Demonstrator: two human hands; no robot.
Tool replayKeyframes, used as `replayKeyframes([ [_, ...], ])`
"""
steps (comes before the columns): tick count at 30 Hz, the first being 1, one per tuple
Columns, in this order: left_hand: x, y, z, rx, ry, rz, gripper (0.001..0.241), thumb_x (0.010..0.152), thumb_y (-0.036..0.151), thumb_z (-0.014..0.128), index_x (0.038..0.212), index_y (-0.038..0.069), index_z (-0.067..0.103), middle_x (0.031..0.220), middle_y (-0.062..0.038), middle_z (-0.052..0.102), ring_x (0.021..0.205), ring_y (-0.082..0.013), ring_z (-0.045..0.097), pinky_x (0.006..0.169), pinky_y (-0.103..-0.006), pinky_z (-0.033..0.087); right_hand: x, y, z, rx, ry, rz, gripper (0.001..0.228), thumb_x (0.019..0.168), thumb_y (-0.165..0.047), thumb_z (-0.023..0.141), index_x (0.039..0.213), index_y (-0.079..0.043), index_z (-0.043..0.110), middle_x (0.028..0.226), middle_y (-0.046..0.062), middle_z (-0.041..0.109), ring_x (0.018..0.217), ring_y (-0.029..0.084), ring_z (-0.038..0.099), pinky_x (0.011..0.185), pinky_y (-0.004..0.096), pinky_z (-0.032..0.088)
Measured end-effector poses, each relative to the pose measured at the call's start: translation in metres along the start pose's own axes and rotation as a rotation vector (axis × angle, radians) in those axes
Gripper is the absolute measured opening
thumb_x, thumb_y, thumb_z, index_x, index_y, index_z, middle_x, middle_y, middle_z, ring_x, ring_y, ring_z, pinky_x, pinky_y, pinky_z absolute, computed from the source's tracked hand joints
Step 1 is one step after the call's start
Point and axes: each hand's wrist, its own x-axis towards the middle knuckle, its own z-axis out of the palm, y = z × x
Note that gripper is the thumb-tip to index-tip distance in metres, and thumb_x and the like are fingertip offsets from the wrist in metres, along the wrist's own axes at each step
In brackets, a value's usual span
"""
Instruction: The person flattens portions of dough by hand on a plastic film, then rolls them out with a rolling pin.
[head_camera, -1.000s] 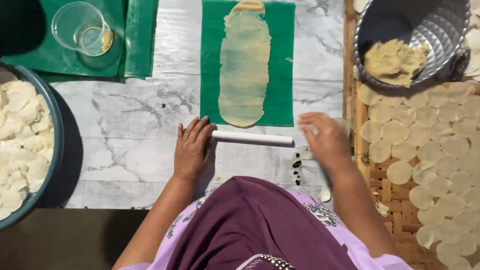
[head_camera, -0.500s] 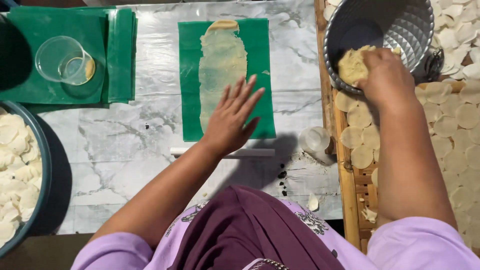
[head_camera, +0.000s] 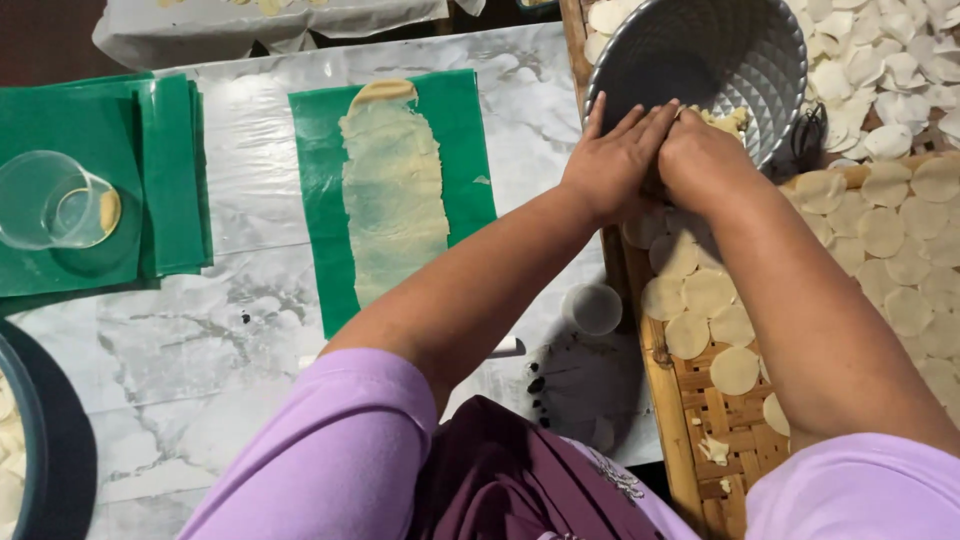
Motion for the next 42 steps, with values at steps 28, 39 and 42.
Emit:
replayKeyframes([
  [28,0.002,-0.009,0.068,0.122,0.182,-0.213,0.021,0.093,0.013,0.050,0.108,0.013,0.066,0.110,0.000,0.073,0.099,-0.0172,0.069,0.130,-0.0473,0.010,-0.032,0.113,0.048,1.791,0.436,0.539,0.019,0.103,0.012,0.069,0.108,-0.005,0.065,0.116,0.009,0.070,0.107,0.018,0.069,0.100,0.034,0.058],
  [39,-0.046,-0.005,0.038,-0.002,0.316,-0.019,0.072,0.081,0.018,0.064,0.151,0.014,0.050,0.164,-0.017,0.026,0.150,-0.0311,0.028,0.125,-0.0576,0.010,-0.053,-0.036,-0.069,1.815,0.379,0.341,0.033,0.106,0.006,0.063,0.139,0.003,0.064,0.128,0.014,0.070,0.117,0.025,0.071,0.106,0.043,0.061],
  [42,-0.111,-0.028,0.016,0.004,0.227,-0.025,0.059,0.091,0.023,0.065,0.148,0.017,0.052,0.170,-0.015,0.012,0.159,-0.0319,0.015,0.126,-0.0678,0.009,-0.035,-0.114,-0.076,1.832,0.280,0.439,0.032,0.096,0.005,0.066,0.126,0.000,0.061,0.114,0.011,0.070,0.101,0.022,0.072,0.091,0.041,0.063],
])
